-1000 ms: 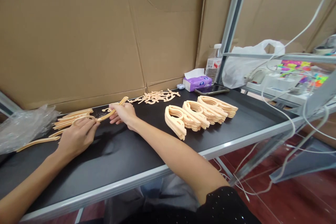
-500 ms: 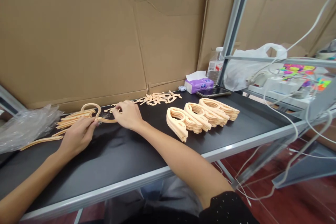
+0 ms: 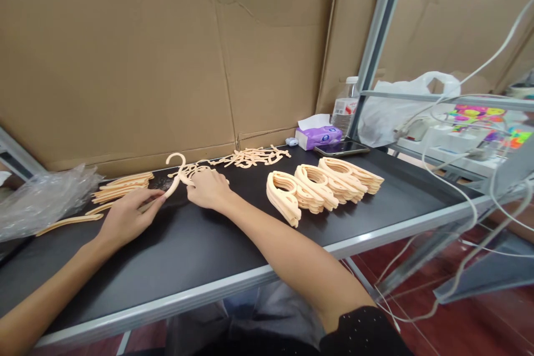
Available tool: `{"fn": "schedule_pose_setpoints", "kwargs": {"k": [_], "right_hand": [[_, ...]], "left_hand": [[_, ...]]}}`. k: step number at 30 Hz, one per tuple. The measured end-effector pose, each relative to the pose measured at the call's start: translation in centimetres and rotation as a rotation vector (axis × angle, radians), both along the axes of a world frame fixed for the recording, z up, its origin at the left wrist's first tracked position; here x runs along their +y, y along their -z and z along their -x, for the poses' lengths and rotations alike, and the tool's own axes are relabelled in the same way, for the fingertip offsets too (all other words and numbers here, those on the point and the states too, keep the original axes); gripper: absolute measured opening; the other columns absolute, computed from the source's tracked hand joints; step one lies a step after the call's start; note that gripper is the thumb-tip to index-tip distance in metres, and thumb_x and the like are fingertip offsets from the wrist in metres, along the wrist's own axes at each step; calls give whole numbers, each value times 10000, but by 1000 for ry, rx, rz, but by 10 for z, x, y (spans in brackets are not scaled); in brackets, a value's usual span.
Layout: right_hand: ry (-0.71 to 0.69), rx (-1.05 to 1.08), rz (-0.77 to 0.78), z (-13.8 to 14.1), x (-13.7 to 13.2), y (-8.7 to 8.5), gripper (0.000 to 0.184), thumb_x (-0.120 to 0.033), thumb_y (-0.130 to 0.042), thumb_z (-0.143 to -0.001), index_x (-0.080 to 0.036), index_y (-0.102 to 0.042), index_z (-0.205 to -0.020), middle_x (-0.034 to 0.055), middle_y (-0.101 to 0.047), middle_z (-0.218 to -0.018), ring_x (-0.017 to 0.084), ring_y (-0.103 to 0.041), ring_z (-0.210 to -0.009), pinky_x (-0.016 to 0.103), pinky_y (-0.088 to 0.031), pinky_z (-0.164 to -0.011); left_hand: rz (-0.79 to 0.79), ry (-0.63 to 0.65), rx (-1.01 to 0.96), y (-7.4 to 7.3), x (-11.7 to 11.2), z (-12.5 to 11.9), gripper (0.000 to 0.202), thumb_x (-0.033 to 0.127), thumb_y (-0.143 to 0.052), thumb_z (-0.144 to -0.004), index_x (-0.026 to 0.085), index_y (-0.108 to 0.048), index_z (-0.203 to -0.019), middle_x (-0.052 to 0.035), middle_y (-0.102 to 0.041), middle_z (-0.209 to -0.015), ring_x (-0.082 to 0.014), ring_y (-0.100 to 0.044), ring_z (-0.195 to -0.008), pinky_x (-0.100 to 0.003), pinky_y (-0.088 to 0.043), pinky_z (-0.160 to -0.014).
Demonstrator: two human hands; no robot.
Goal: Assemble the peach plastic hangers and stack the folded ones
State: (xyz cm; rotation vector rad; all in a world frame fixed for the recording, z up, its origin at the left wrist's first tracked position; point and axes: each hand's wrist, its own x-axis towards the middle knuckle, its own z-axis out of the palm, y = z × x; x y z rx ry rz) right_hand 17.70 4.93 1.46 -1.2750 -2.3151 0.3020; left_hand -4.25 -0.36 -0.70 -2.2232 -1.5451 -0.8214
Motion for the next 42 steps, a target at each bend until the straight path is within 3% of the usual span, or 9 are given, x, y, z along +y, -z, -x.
{"fn": "schedule_pose_setpoints", "kwargs": {"k": [5, 9, 19, 28, 35, 38, 42], "right_hand": [[25, -19, 34, -2, 0, -3, 291, -247, -520, -815, -216, -742, -999, 114, -731, -1059, 279, -675, -990, 331, -475, -762], [51, -67, 21, -3, -3, -6, 283, -234, -528, -790, -210, -740, -975, 116, -734, -1064, 285, -680, -1003, 337, -480, -772], [64, -168, -84, -2, -1, -3, 267, -232, -537, -791, -160, -745, -941, 139, -753, -968, 297, -670, -1019, 411, -400, -934], [72, -164, -112, -1, 1, 0, 305, -332, -513, -879, -155, -760, -910, 159, -748, -964, 305, -643, -1045, 430, -389, -933], [40, -154, -171, 1, -9, -4, 277, -274, -500, -870, -157, -750, -851, 140, -750, -969, 278, -661, -1000, 398, -402, -904], [-5, -200, -146, 3, -19, -7, 255, -237, -502, -852, -167, -746, -834, 129, -754, -920, 266, -690, -919, 365, -433, -832], [-82, -283, -128, 8, -34, -5, 248, -239, -522, -840, -150, -745, -902, 141, -747, -943, 276, -695, -873, 350, -471, -740]], "left_hand": [[33, 36, 14, 3, 0, 2, 347, 449, -498, -935, 178, -711, -981, -86, -732, -943, -248, -670, -892, -360, -497, -810], [72, 58, 33, 6, 2, 4, 344, 449, -494, -940, 189, -715, -980, -80, -741, -959, -238, -676, -892, -348, -500, -816], [79, 103, 56, 5, 0, 0, 324, 394, -484, -938, 185, -725, -995, -94, -753, -1000, -236, -683, -927, -362, -520, -865], [81, 115, 73, 3, 0, -2, 328, 387, -490, -922, 178, -737, -973, -96, -760, -947, -249, -689, -876, -383, -528, -826], [-15, 162, 102, 0, -2, -2, 254, 330, -524, -921, 185, -725, -977, -92, -743, -958, -245, -657, -907, -412, -488, -880], [33, 230, 109, -1, -7, -7, 246, 293, -508, -932, 181, -724, -966, -85, -728, -923, -217, -643, -853, -370, -505, -811], [140, 316, 139, -2, -17, -15, 281, 236, -457, -948, 188, -729, -1002, -90, -719, -980, -204, -645, -903, -345, -530, -834]]}}
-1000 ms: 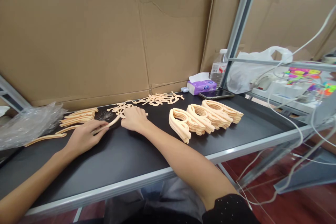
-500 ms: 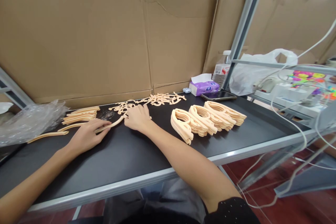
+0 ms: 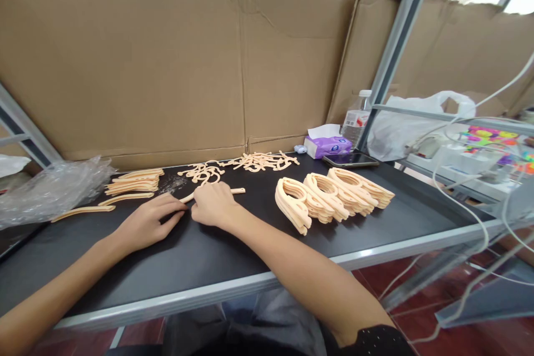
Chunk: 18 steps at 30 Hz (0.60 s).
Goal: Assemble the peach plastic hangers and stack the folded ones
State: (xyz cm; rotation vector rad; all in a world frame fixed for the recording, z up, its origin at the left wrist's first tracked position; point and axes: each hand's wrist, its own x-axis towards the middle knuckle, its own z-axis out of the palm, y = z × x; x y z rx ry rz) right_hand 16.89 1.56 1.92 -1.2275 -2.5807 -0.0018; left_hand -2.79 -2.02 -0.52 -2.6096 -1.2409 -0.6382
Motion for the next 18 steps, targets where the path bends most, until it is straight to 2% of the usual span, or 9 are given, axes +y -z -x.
{"fn": "schedule_pose_setpoints", "kwargs": {"k": [4, 6, 8, 10, 13, 18], "right_hand": [[-157, -10, -112, 5, -16, 14, 313, -213, -455, -910, -99, -723, -1024, 166, -707, -1072, 285, -641, -1023, 379, -491, -836], [-192, -9, -136, 1, -25, 21, 332, -201, -418, -946, -87, -720, -1022, 179, -691, -1092, 289, -595, -1100, 403, -474, -916], [-198, 42, -88, -7, -34, 28, 348, -256, -414, -978, -98, -722, -1018, 167, -691, -1091, 276, -580, -1111, 412, -455, -968], [-249, 119, -22, -19, -42, 32, 355, -320, -447, -986, -115, -698, -1132, 143, -679, -1187, 258, -557, -1173, 398, -439, -1012], [-291, 164, 25, -33, -51, 35, 380, -349, -472, -984, -131, -660, -1232, 127, -627, -1335, 259, -512, -1268, 402, -412, -1054], [-277, 147, 6, -34, -54, 35, 342, -330, -473, -981, -141, -682, -1175, 137, -637, -1316, 263, -532, -1251, 412, -418, -1033]], "left_hand": [[77, -72, 57, 5, -18, -5, 346, 212, -405, -961, 165, -739, -1040, -114, -726, -1056, -230, -663, -985, -370, -551, -895], [76, -142, 37, 10, -32, -4, 375, 261, -398, -979, 172, -719, -1151, -118, -703, -1214, -255, -651, -1112, -409, -530, -991], [75, -176, 9, 16, -49, -1, 417, 352, -411, -995, 190, -658, -1289, -101, -635, -1363, -264, -607, -1231, -425, -487, -1073], [117, -197, 19, 19, -64, 2, 447, 399, -419, -1000, 242, -587, -1383, -60, -563, -1451, -258, -563, -1298, -426, -470, -1098], [141, -219, 35, 17, -78, 4, 458, 430, -420, -999, 266, -570, -1400, -39, -542, -1469, -250, -543, -1322, -421, -460, -1108], [140, -221, 25, 13, -80, 1, 445, 415, -437, -994, 263, -586, -1385, -50, -558, -1452, -254, -557, -1308, -426, -468, -1099]]}}
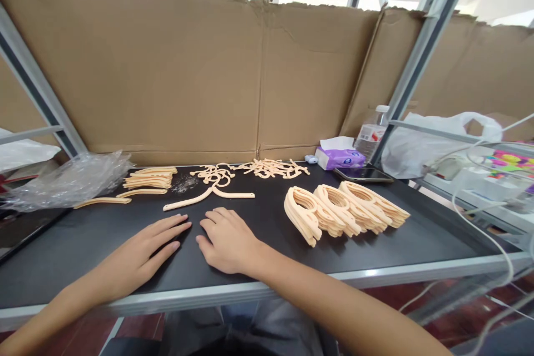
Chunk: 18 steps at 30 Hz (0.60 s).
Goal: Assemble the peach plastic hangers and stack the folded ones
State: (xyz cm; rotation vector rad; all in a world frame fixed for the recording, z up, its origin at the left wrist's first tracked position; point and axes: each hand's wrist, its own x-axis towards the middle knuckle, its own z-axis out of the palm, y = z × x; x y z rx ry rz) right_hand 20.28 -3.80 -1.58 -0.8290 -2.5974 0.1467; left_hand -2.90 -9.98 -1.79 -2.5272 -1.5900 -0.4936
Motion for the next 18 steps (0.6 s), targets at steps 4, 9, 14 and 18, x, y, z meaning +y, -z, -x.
{"fn": "schedule_pose_setpoints", "kwargs": {"k": [4, 9, 14, 18], "right_hand": [[1, -6, -3, 3, 0, -1, 336, -332, -484, -977, -140, -683, -1167, 136, -654, -1285, 265, -536, -1243, 414, -425, -1021], [0, -12, 4, 2, 0, -3, 337, -330, -479, -979, -141, -683, -1169, 138, -650, -1290, 267, -528, -1241, 425, -418, -1026], [1, -4, 0, 2, 0, -2, 340, -330, -478, -978, -128, -673, -1170, 137, -644, -1294, 268, -520, -1237, 424, -410, -1030], [-6, 11, -13, 2, 0, 0, 319, -324, -489, -972, -139, -677, -1151, 135, -658, -1247, 259, -525, -1214, 414, -414, -1013]], "left_hand": [[-20, 2, -29, 2, 2, 1, 442, 415, -470, -978, 280, -590, -1382, -52, -567, -1444, -263, -571, -1293, -425, -480, -1087], [-29, 7, -34, 5, 3, 3, 443, 433, -471, -975, 290, -597, -1374, -45, -571, -1441, -267, -570, -1294, -437, -476, -1090], [-48, 14, -38, 4, 7, 4, 424, 414, -428, -993, 272, -614, -1347, -61, -586, -1426, -257, -573, -1283, -426, -484, -1084], [-129, 13, -40, -1, 23, 3, 404, 328, -420, -982, 233, -618, -1320, -104, -579, -1400, -270, -573, -1256, -427, -485, -1075]]}}
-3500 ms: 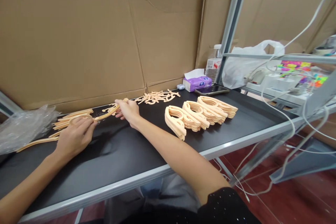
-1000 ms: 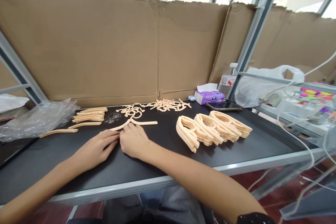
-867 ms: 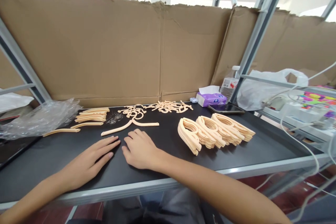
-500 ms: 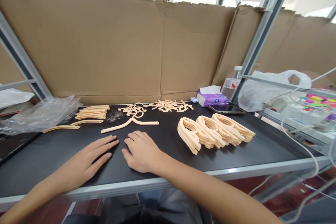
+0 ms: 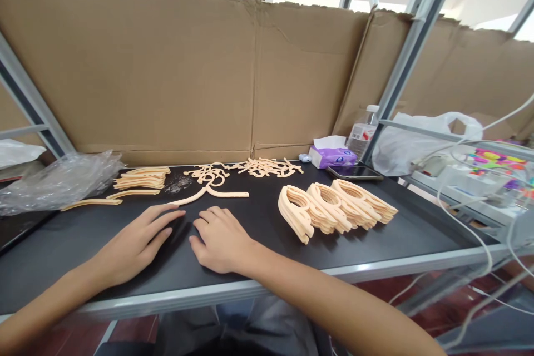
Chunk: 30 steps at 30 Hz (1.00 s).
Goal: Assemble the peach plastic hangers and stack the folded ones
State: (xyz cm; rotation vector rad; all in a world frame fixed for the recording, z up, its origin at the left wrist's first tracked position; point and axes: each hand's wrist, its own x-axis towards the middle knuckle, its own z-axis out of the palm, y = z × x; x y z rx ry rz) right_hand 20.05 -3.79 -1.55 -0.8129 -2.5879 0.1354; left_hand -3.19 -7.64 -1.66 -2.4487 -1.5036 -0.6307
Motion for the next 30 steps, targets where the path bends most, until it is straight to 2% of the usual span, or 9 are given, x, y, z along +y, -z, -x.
{"fn": "schedule_pose_setpoints", "kwargs": {"k": [6, 10, 14, 17, 20, 23, 25, 27, 30], "right_hand": [[0, -10, -15, 1, 2, -3, 308, -325, -496, -964, -126, -686, -1101, 131, -682, -1184, 254, -552, -1153, 398, -421, -982], [78, -30, -30, 1, 2, 1, 327, -373, -517, -945, -130, -703, -1061, 127, -712, -1107, 255, -589, -1070, 395, -425, -935], [155, -30, -193, -1, -2, 0, 296, -343, -515, -923, -148, -738, -915, 114, -748, -936, 266, -623, -939, 440, -397, -930], [91, -69, -353, -12, 5, -20, 284, -287, -494, -906, -181, -749, -842, 102, -747, -846, 274, -624, -845, 463, -404, -895], [230, -101, -367, -30, 34, -53, 327, -284, -452, -935, -205, -756, -844, 106, -744, -875, 268, -620, -859, 430, -430, -839], [394, -275, -333, -50, 83, -78, 300, -236, -473, -906, -146, -757, -935, 149, -740, -983, 300, -606, -994, 415, -434, -850], [457, -417, -260, -59, 117, -83, 292, -204, -490, -883, -121, -761, -951, 188, -724, -1052, 320, -589, -1067, 403, -447, -853], [512, -549, -152, -63, 144, -81, 285, -185, -527, -858, -107, -761, -999, 218, -701, -1121, 330, -583, -1116, 397, -458, -873], [547, -634, -56, -61, 167, -70, 310, -204, -539, -871, -139, -753, -1085, 212, -662, -1224, 342, -558, -1200, 415, -458, -928]], "left_hand": [[-89, 104, 78, -12, 63, -33, 382, 217, -361, -985, 151, -632, -1247, -146, -646, -1262, -274, -597, -1165, -471, -495, -1021], [-65, 181, 37, -10, 98, -62, 360, 227, -364, -996, 145, -646, -1205, -130, -661, -1237, -242, -601, -1161, -413, -491, -1028], [-4, 207, -9, -2, 105, -71, 318, 232, -394, -997, 170, -658, -1163, -94, -695, -1137, -207, -635, -1056, -355, -520, -949], [-27, 216, 71, 2, 100, -69, 277, 225, -423, -989, 164, -686, -1045, -88, -708, -992, -214, -635, -943, -372, -506, -890], [-98, 189, 176, 2, 94, -71, 290, 255, -443, -991, 162, -705, -909, -85, -675, -843, -230, -611, -863, -401, -475, -868], [-93, 194, 154, 0, 91, -75, 299, 318, -448, -1009, 173, -700, -1080, -84, -664, -914, -225, -595, -882, -377, -470, -840], [-43, 213, 134, -2, 89, -76, 305, 305, -425, -1018, 185, -695, -1093, -81, -646, -947, -215, -582, -892, -347, -473, -815], [2, 200, 136, -3, 87, -77, 316, 282, -397, -1021, 177, -696, -1024, -82, -625, -927, -212, -574, -888, -335, -475, -805], [29, 155, 147, -5, 83, -77, 282, 252, -400, -1005, 158, -663, -962, -93, -613, -934, -223, -569, -905, -343, -477, -814]]}}
